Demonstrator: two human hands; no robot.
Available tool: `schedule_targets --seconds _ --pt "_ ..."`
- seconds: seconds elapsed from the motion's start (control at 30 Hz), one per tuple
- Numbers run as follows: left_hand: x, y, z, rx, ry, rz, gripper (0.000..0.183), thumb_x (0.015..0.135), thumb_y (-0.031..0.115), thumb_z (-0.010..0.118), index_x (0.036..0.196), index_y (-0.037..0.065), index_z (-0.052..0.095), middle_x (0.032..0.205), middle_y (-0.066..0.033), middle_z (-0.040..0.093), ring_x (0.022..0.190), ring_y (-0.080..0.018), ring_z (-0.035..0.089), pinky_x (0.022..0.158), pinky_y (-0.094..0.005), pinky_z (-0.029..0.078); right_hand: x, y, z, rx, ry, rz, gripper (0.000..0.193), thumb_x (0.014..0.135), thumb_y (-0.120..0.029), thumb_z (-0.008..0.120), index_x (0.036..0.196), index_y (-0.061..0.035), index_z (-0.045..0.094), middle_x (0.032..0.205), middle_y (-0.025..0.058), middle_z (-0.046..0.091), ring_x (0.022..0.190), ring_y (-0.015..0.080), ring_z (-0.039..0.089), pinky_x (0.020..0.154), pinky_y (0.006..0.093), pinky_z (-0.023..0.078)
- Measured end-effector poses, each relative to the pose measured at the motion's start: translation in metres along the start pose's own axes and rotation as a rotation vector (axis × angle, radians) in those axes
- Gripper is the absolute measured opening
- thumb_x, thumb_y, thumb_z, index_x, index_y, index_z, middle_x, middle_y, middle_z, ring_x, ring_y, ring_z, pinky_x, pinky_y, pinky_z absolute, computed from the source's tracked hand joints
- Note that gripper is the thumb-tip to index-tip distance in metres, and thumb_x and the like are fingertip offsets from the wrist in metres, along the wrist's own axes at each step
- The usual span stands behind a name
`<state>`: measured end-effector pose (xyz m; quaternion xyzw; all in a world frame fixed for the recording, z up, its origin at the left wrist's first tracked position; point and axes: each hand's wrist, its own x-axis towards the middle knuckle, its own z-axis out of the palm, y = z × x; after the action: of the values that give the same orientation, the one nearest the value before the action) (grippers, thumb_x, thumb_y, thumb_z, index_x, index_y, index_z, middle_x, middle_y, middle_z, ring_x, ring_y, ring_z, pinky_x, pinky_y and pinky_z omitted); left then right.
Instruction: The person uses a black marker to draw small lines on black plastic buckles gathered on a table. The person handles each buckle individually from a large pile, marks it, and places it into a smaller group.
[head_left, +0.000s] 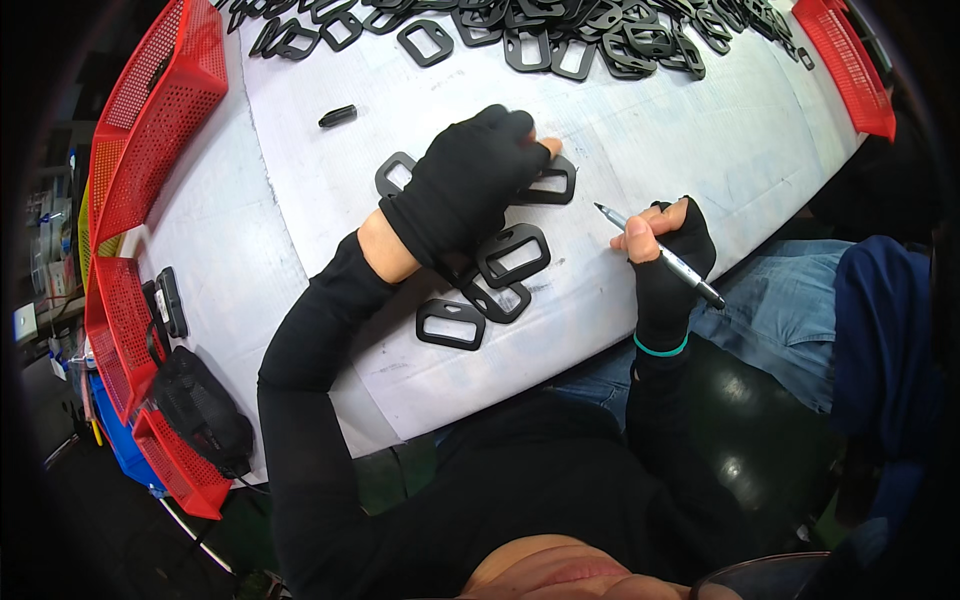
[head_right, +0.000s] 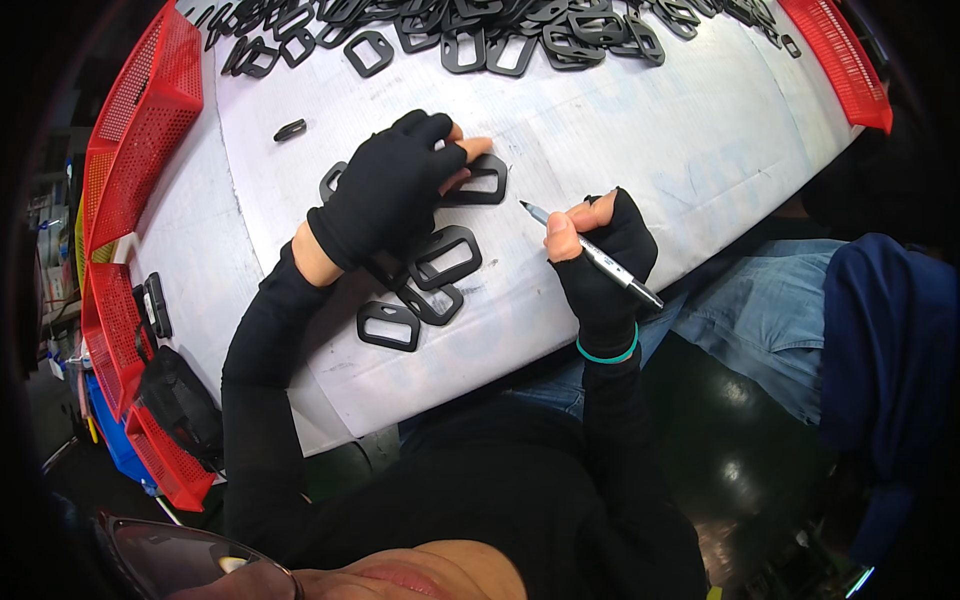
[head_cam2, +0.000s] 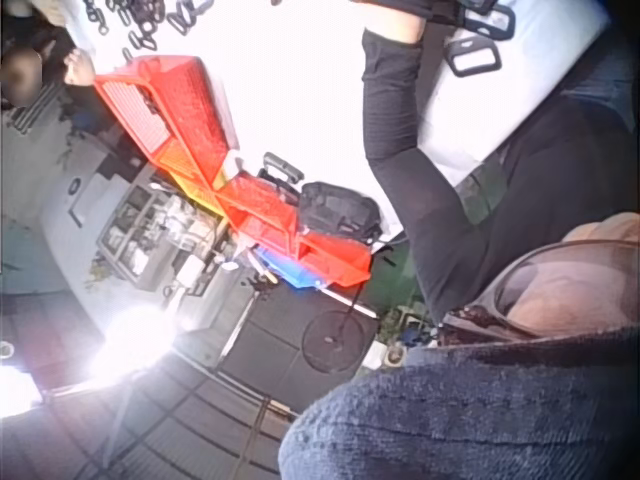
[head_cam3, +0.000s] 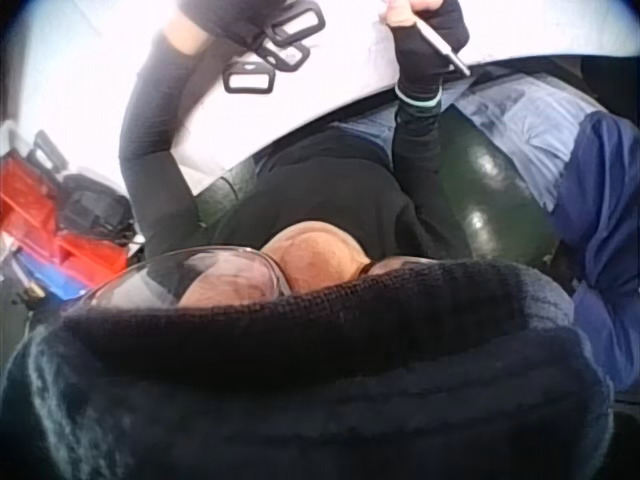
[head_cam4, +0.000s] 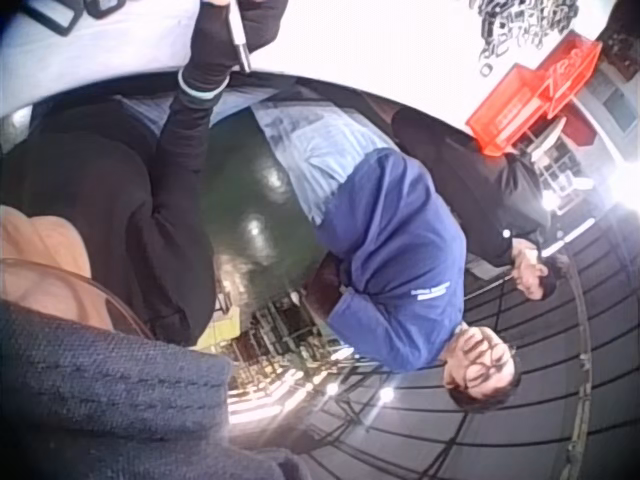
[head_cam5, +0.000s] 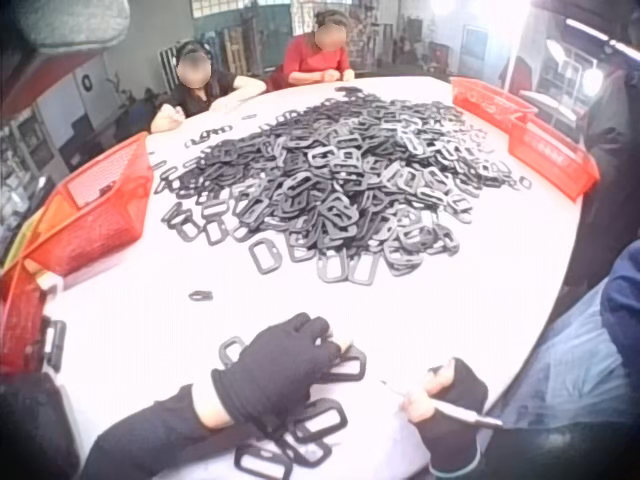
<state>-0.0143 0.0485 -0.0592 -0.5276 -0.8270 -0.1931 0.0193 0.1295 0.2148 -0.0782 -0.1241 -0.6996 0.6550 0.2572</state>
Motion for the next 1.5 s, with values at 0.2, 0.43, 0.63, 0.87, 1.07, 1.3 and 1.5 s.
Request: schedule_targets --seconds 0.2,0.43,0.63,0.87,1.07,1.3,1.5 --pt "-0.002 0.003 0.001 -0.679 0.108 -0.379 0.021 0.084 0.012 0.065 0.101 0.003 0.06 0.083 -0.0047 0.063 0.068 -0.011 0.06 0.061 -0.0249 0.048 0.0 0.001 0.0 0.033 0.012 0.006 0.02 0.079 -0.005 0.066 0.074 -0.0024 0.047 0.063 0.0057 0.058 0.054 0.0087 0.053 0.053 0.0219 0.043" --pt "-0.005 0.022 -0.002 -1.139 0.086 -0.665 0.014 0.082 0.011 0.064 0.088 -0.002 0.063 0.069 -0.0088 0.064 0.053 -0.0089 0.06 0.046 -0.023 0.044 0.0 -0.002 0.002 0.055 0.031 0.066 0.019 0.078 -0.006 0.068 0.076 -0.002 0.049 0.063 0.0044 0.057 0.055 0.0078 0.052 0.053 0.0215 0.042" --pt "-0.015 0.028 -0.004 -0.871 0.052 -0.567 0.011 0.079 0.009 0.068 0.082 0.0 0.064 0.066 -0.0072 0.064 0.051 -0.009 0.058 0.045 -0.0226 0.043 0.0 0.002 0.002 -0.107 -0.049 0.056 0.016 0.077 -0.007 0.07 0.074 -0.0011 0.055 0.063 0.0014 0.055 0.058 0.006 0.048 0.053 0.0218 0.039" --pt "-0.019 0.039 -0.005 -0.814 0.076 -0.518 0.012 0.08 0.011 0.07 0.082 0.001 0.063 0.063 -0.0003 0.06 0.051 -0.002 0.052 0.046 -0.0186 0.039 0.004 -0.004 0.007 -0.158 -0.096 0.053 0.014 0.077 -0.007 0.07 0.074 -0.0005 0.058 0.063 0.002 0.056 0.057 0.0063 0.049 0.054 0.0217 0.04" --pt "-0.019 0.038 -0.001 -0.763 0.101 -0.474 0.011 0.08 0.01 0.07 0.082 0.001 0.063 0.063 -0.0012 0.061 0.051 -0.0026 0.052 0.046 -0.0192 0.039 0.007 -0.007 0.008 -0.207 -0.11 0.033 0.014 0.077 -0.007 0.07 0.074 -0.0004 0.058 0.064 0.0026 0.057 0.057 0.0067 0.049 0.053 0.0224 0.041" --pt "-0.011 -0.006 -0.034 -0.827 -0.286 -0.523 0.015 0.079 0.014 0.069 0.08 -0.001 0.065 0.066 -0.004 0.063 0.059 -0.0075 0.057 0.055 -0.0216 0.045 0.005 -0.003 -0.002 0.017 -0.137 0.071 0.017 0.075 -0.005 0.069 0.073 -0.0016 0.053 0.064 0.0039 0.057 0.057 0.0071 0.049 0.053 0.0224 0.041" --pt "-0.007 -0.078 -0.025 -0.059 0.351 -0.452 0.023 0.084 0.024 0.063 0.091 0.003 0.067 0.075 -0.0095 0.066 0.07 -0.0181 0.063 0.066 -0.0285 0.048 0.006 0.0 -0.001 -0.003 -0.156 0.047 0.018 0.075 -0.004 0.068 0.071 -0.0023 0.051 0.063 0.0038 0.056 0.056 0.008 0.047 0.054 0.0234 0.039"
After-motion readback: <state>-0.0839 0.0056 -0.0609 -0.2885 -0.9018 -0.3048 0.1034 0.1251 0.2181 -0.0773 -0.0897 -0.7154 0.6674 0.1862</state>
